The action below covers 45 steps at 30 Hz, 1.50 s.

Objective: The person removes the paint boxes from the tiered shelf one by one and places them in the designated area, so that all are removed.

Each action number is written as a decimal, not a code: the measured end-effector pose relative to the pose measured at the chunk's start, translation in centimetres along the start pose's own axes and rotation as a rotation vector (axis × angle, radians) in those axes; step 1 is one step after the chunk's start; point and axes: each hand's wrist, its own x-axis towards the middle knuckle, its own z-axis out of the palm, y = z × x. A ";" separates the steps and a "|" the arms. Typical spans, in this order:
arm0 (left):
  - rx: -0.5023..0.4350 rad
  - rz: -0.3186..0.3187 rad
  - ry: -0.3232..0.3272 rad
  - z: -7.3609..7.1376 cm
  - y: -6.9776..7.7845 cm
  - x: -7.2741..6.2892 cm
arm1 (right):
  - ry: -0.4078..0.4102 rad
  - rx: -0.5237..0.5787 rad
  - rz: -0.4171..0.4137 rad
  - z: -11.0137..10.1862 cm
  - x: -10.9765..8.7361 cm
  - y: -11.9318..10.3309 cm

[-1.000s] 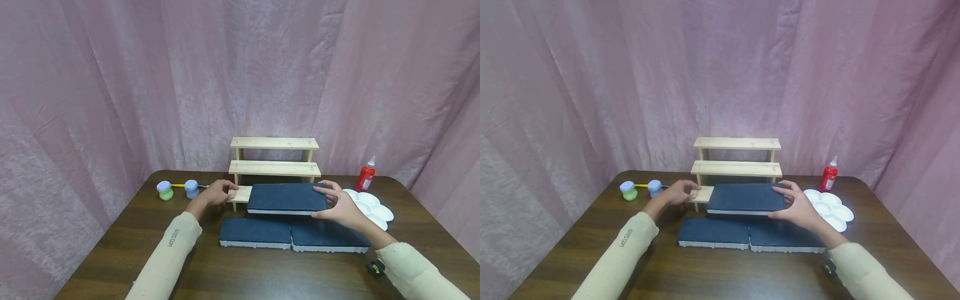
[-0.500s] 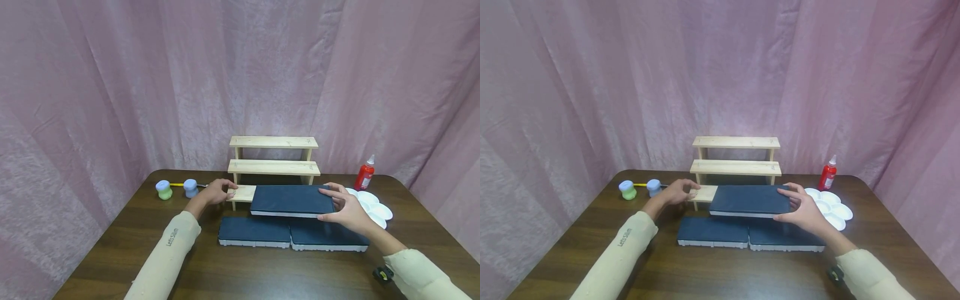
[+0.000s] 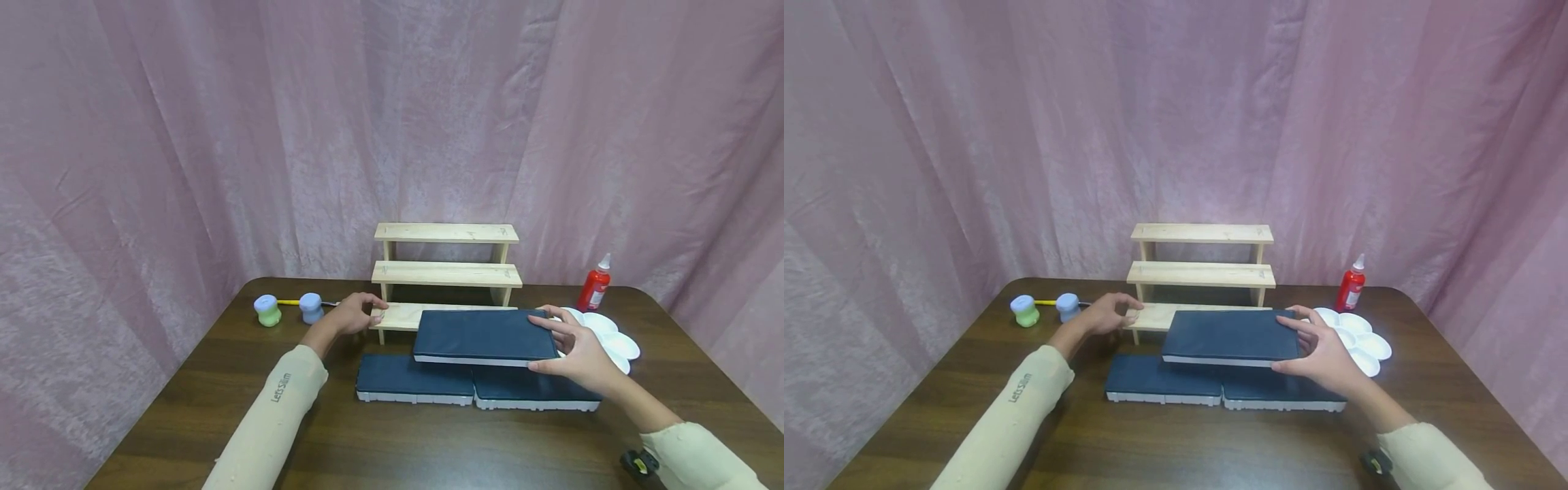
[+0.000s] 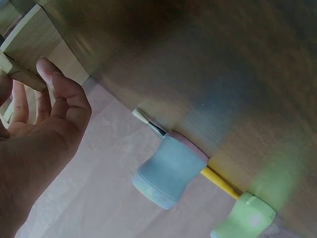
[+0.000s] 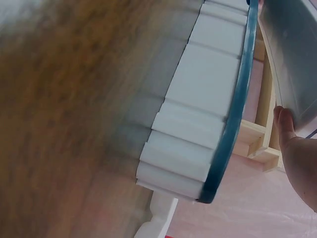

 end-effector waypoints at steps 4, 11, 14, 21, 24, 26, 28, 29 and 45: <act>0.008 -0.008 -0.001 0.0 -0.1 0.1 | 0.005 0.008 -0.006 -0.1 -0.5 -0.2; 0.008 0.008 0.000 0.0 -0.4 0.2 | 0.009 0.016 -0.014 -0.3 -1.5 -0.9; 0.005 0.010 -0.001 -0.1 -0.4 0.2 | 0.005 0.006 -0.014 -0.4 -1.7 -1.1; 0.016 0.006 -0.009 -0.2 -0.4 0.2 | -0.008 0.031 0.002 -0.5 -2.2 -1.1; 0.012 -0.003 -0.011 -0.1 -0.4 0.2 | -0.019 0.052 -0.010 -0.4 -2.4 -1.2; 0.008 0.000 -0.009 -0.1 -0.4 0.2 | -0.024 0.076 -0.032 -0.3 -2.6 -1.2; 0.001 0.004 -0.008 -0.1 -0.3 0.2 | -0.029 0.111 -0.057 -0.2 -2.8 -1.1; -0.005 0.007 -0.010 -0.1 -0.3 0.1 | -0.031 0.126 -0.068 -0.2 -2.9 -1.1; -0.009 0.013 -0.014 0.0 -0.1 0.0 | -0.097 0.232 -0.091 0.5 -3.9 -1.4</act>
